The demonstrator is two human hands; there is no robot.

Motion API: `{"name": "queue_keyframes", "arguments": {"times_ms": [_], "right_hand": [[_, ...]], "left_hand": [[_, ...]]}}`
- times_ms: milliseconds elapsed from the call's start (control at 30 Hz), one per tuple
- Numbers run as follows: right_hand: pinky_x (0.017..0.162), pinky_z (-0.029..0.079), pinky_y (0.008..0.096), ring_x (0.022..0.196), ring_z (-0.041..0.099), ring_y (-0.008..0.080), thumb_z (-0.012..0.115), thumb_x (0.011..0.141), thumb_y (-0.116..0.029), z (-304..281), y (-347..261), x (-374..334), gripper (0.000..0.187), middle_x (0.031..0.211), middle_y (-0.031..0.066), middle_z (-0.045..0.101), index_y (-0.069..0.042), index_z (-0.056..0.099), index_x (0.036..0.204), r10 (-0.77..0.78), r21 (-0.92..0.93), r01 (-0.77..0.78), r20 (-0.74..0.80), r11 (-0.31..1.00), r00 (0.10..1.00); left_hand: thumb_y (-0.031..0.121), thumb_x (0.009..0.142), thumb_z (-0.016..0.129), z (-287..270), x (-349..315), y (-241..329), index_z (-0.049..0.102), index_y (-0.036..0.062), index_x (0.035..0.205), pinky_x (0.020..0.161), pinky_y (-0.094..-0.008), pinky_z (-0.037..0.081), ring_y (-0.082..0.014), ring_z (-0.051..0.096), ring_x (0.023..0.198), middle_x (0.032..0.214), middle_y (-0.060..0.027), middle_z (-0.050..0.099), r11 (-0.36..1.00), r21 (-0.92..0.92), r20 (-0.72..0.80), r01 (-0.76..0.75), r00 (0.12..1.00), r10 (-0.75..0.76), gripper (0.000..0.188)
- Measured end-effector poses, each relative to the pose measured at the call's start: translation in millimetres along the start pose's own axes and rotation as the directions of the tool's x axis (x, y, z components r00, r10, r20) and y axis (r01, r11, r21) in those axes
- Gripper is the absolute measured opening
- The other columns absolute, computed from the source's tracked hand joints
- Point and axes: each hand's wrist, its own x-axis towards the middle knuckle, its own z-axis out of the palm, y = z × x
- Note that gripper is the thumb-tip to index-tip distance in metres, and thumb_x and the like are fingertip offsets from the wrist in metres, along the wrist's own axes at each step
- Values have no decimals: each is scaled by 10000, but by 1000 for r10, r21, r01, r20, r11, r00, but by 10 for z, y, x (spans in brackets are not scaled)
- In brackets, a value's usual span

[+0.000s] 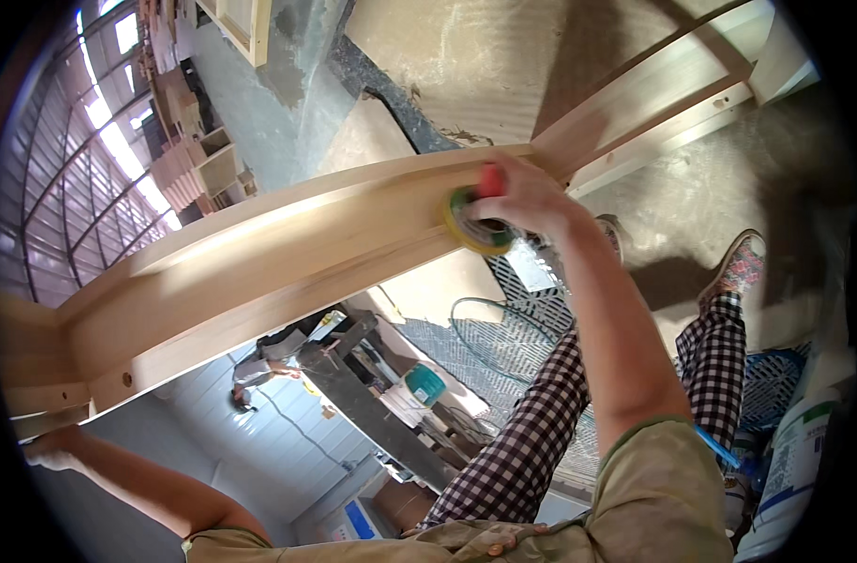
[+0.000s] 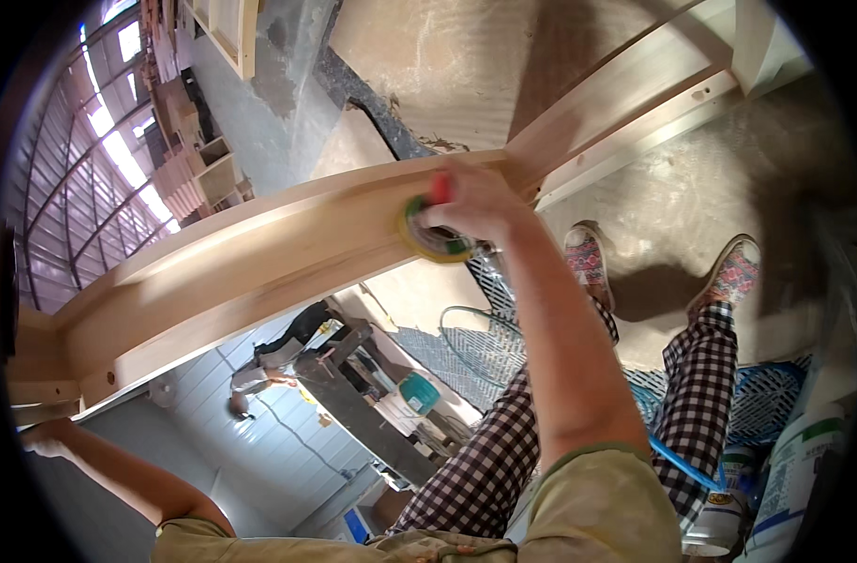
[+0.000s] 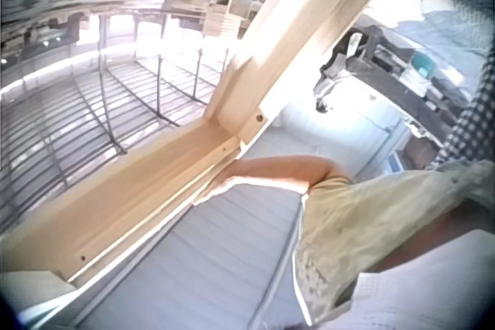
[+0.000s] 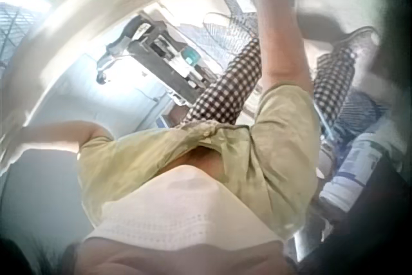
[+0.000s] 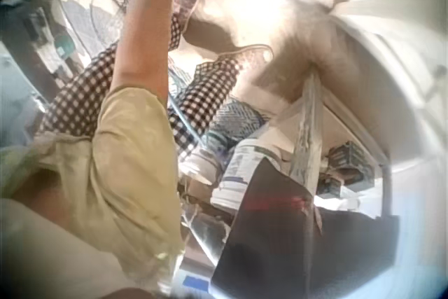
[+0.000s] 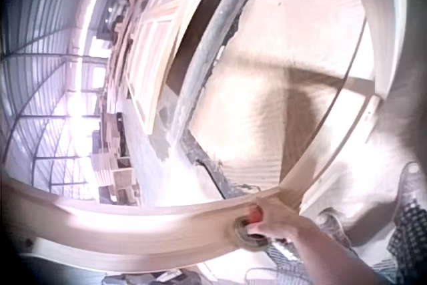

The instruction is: The person uses a power sander to smooth the surfaces and edges of a wooden frame, periodically wiping the wood with a cloth.

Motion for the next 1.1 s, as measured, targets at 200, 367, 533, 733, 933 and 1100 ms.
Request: {"name": "queue_keyframes", "arguments": {"times_ms": [200, 367, 533, 733, 933, 1100], "right_hand": [[924, 485, 411, 1086, 581, 352, 777, 699, -281, 245, 803, -323, 559, 1113, 170, 575, -68, 533, 1154, 105, 169, -46, -364, 985, 925], [674, 609, 387, 889, 661, 292, 809, 720, -255, 1362, -615, -684, 626, 1135, 136, 533, -194, 512, 1268, -509, -103, 513, -389, 852, 768], [617, 563, 324, 756, 611, 229, 734, 786, -148, 1493, -1188, -884, 518, 926, 86, 541, -205, 529, 1259, -723, -179, 805, -578, 566, 379], [699, 587, 413, 880, 614, 350, 804, 708, -129, 1092, -686, -844, 588, 1092, 183, 544, -94, 507, 1215, -581, -205, 567, -511, 798, 633], [685, 578, 391, 863, 640, 329, 798, 692, -182, 1581, -2120, -1258, 629, 1063, 167, 568, -145, 514, 1252, -848, -227, 829, -289, 512, 444], [860, 511, 437, 975, 615, 379, 791, 707, -218, 1406, -3337, -961, 506, 1083, 216, 604, -87, 571, 1145, -782, 52, 781, 68, 623, 619]], "left_hand": [[343, 914, 542, 99, -118, 147, 484, 13, 1189, 915, -467, 563, -377, 623, 1039, 1207, -224, 581, 976, 196, -31, -93, 994, 101, 433], [478, 937, 393, 55, -338, 428, 484, 18, 1226, 957, -450, 533, -358, 575, 1084, 1261, -233, 539, 999, -37, 32, 12, 999, -11, 551], [501, 1003, 209, -2, -570, 736, 368, -49, 1341, 1028, -477, 458, -397, 483, 1200, 1376, -288, 408, 989, -143, 8, 38, 999, -38, 665], [608, 1000, 212, -45, -829, 867, 474, -38, 1291, 1004, -390, 401, -272, 489, 1151, 1294, -223, 503, 900, -381, 124, 212, 976, -178, 756], [671, 977, 241, -111, -827, 871, 531, -86, 1241, 987, -375, 409, -269, 519, 1083, 1211, -200, 555, 835, -429, 157, 345, 939, -307, 852], [680, 974, 239, 3, -852, 948, 622, -5, 961, 876, -307, 442, -188, 554, 848, 893, -91, 618, 841, -459, 108, 288, 957, -269, 785]]}}
